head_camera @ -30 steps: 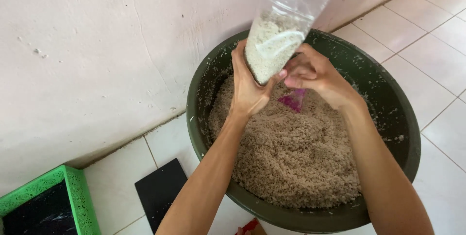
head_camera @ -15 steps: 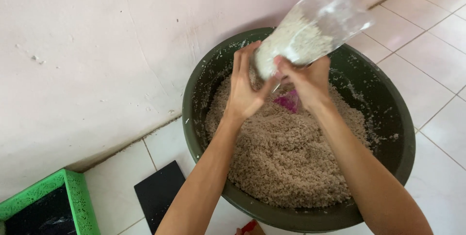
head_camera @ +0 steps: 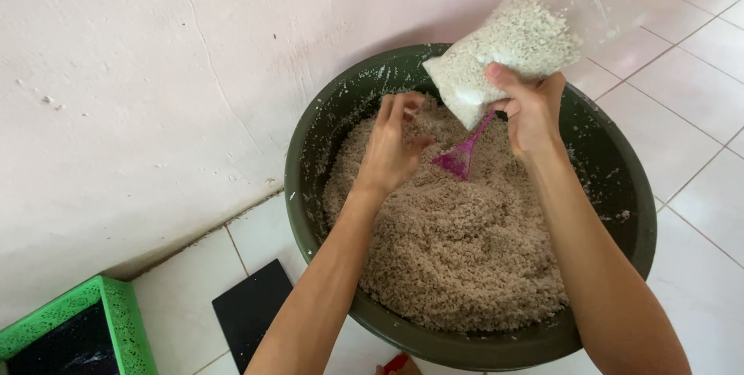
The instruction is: Portioning and weighing material from a large tub into small plastic bags using a scoop and a digital scale.
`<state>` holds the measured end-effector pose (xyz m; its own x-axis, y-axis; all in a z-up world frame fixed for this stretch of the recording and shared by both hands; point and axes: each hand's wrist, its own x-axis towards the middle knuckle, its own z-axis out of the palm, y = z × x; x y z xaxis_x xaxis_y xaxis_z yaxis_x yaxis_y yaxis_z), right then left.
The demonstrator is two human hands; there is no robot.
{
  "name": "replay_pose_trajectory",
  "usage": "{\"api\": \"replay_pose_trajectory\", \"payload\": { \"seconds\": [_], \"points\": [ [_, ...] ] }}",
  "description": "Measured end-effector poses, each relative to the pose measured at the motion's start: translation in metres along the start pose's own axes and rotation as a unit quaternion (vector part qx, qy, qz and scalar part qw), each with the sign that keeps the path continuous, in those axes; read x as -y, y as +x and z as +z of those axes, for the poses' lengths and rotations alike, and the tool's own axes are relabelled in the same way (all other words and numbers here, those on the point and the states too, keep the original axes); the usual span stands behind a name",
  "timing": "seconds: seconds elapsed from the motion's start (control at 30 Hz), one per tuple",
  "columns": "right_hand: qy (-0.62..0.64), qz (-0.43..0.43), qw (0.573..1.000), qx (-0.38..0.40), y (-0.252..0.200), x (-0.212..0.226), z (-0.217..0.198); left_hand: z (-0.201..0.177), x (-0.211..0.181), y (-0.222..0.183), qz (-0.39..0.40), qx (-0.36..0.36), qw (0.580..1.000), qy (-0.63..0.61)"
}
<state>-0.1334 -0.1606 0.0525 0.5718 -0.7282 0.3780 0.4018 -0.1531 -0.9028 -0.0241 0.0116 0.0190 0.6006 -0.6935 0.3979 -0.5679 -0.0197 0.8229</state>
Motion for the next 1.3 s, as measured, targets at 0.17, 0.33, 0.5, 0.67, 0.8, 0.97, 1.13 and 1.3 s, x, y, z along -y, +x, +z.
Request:
{"api": "replay_pose_trajectory", "payload": {
  "seconds": [0.17, 0.33, 0.5, 0.67, 0.8, 0.97, 1.13, 1.3],
  "points": [
    [-0.102, 0.013, 0.993, 0.064, -0.015, 0.024, 0.018, 0.003, 0.015, 0.002, -0.036, 0.012, 0.999, 0.033],
    [-0.178, -0.078, 0.977, 0.084, -0.007, 0.013, 0.012, -0.007, -0.008, 0.000, -0.063, 0.063, 0.996, 0.016],
    [-0.257, -0.092, 0.952, 0.136, -0.021, 0.047, 0.027, -0.012, -0.034, -0.004, 0.076, -0.010, 0.996, -0.037],
    [-0.207, -0.063, 0.943, 0.251, -0.019, 0.037, 0.032, 0.001, -0.005, 0.002, 0.057, -0.002, 0.998, -0.019],
    [-0.192, 0.010, 0.932, 0.308, -0.022, 0.053, 0.040, 0.004, 0.005, 0.004, 0.027, -0.034, 0.997, -0.062],
    [-0.145, 0.049, 0.942, 0.299, -0.011, 0.040, 0.015, 0.008, 0.017, 0.011, 0.049, -0.079, 0.994, -0.054],
    [-0.260, 0.080, 0.924, 0.268, -0.009, 0.018, -0.001, 0.002, 0.017, 0.010, 0.040, -0.106, 0.992, -0.054],
    [-0.360, 0.059, 0.877, 0.312, -0.001, 0.007, -0.006, 0.002, 0.020, 0.010, 0.042, -0.114, 0.991, -0.055]
  ]
}}
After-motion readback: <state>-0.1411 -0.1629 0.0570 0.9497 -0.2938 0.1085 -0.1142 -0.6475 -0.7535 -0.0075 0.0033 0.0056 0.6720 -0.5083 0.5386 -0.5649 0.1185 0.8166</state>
